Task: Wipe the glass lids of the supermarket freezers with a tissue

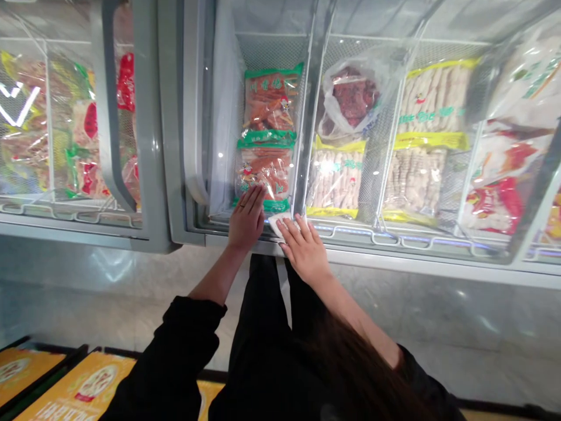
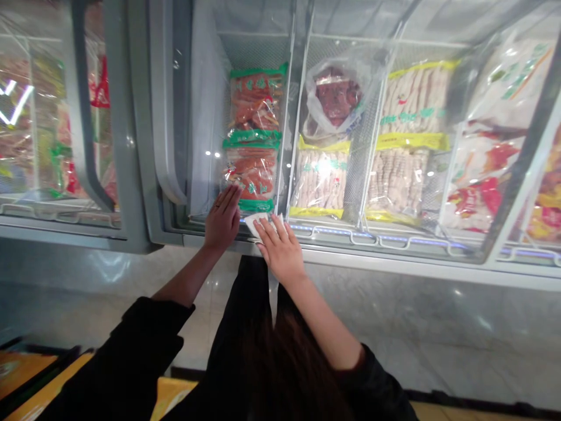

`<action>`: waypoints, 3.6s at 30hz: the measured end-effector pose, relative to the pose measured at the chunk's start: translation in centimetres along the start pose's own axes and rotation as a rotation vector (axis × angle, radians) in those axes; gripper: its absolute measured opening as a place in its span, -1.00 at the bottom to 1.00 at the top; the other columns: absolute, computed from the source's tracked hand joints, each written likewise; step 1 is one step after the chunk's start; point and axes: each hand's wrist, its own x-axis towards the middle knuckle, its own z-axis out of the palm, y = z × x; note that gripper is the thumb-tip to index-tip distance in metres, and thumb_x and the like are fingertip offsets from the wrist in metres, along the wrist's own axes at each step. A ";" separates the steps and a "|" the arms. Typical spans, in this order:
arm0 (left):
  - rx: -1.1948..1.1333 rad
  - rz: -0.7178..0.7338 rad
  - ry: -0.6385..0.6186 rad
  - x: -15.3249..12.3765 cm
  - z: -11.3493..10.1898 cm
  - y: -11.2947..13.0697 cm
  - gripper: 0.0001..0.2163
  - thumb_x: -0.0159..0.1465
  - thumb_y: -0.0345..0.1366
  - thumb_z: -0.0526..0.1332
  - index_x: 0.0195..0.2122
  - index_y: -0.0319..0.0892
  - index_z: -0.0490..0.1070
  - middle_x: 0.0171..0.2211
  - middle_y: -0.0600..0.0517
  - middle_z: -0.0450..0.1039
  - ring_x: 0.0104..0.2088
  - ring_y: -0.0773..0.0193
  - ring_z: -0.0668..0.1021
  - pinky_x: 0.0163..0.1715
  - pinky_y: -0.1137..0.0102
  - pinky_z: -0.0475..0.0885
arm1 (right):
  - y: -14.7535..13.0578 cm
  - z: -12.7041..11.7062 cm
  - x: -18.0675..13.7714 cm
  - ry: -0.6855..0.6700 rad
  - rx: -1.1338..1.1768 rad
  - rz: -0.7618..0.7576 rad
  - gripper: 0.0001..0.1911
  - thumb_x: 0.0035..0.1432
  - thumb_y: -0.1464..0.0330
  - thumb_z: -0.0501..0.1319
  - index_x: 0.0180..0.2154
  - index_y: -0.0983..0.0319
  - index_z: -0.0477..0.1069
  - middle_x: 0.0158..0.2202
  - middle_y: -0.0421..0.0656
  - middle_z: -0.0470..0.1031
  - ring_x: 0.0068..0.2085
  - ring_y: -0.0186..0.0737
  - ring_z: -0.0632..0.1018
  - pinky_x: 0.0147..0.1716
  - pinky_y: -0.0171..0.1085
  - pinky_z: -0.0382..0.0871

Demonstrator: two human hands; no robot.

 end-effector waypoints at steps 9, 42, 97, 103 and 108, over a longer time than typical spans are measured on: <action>0.034 0.016 0.027 -0.1 0.2 -0.1 -0.43 0.51 -0.44 -0.01 0.54 -0.15 0.17 0.49 -0.12 0.31 0.54 0.13 0.27 0.54 0.07 0.23 | 4.3 -1.6 0.4 0.127 -0.067 0.190 -0.30 0.62 0.23 -0.07 0.61 0.07 -0.30 0.60 -0.16 0.08 0.59 0.03 0.13 0.52 0.08 0.06; -0.021 -0.029 0.033 2.7 5.4 10.7 -0.35 0.48 -0.51 -0.01 0.59 -0.21 -0.02 0.56 -0.20 0.15 0.58 0.06 0.14 0.54 0.02 0.24 | 4.9 -1.0 -3.3 0.146 -0.014 0.301 -0.29 0.59 0.29 -0.08 0.61 0.12 -0.28 0.60 -0.11 0.08 0.60 0.09 0.10 0.52 0.18 0.07; 0.130 0.189 0.026 14.7 1.6 6.2 -0.32 0.46 -0.52 0.04 0.60 -0.26 -0.03 0.52 -0.18 0.24 0.56 0.08 0.22 0.55 0.07 0.22 | 12.5 -6.7 7.7 0.180 -0.110 0.274 -0.35 0.61 0.25 -0.11 0.61 0.11 -0.12 0.61 -0.16 0.05 0.60 0.05 0.08 0.52 0.19 0.10; 0.172 0.184 -0.107 21.5 1.8 4.7 -0.40 0.47 -0.48 0.00 0.55 -0.36 0.12 0.55 -0.18 0.16 0.57 0.07 0.19 0.57 0.06 0.15 | 12.9 -7.7 12.5 0.148 -0.118 0.157 -0.35 0.59 0.27 -0.06 0.60 0.05 -0.06 0.60 -0.25 0.08 0.60 -0.01 0.11 0.55 0.11 0.05; 0.167 0.176 -0.126 22.3 2.1 4.8 -0.39 0.45 -0.47 0.03 0.54 -0.36 0.15 0.55 -0.17 0.15 0.56 0.06 0.21 0.56 0.07 0.17 | 15.4 -8.6 12.0 0.241 -0.127 0.335 -0.34 0.60 0.24 -0.11 0.61 0.12 -0.13 0.60 -0.16 0.08 0.60 0.04 0.09 0.52 0.18 0.10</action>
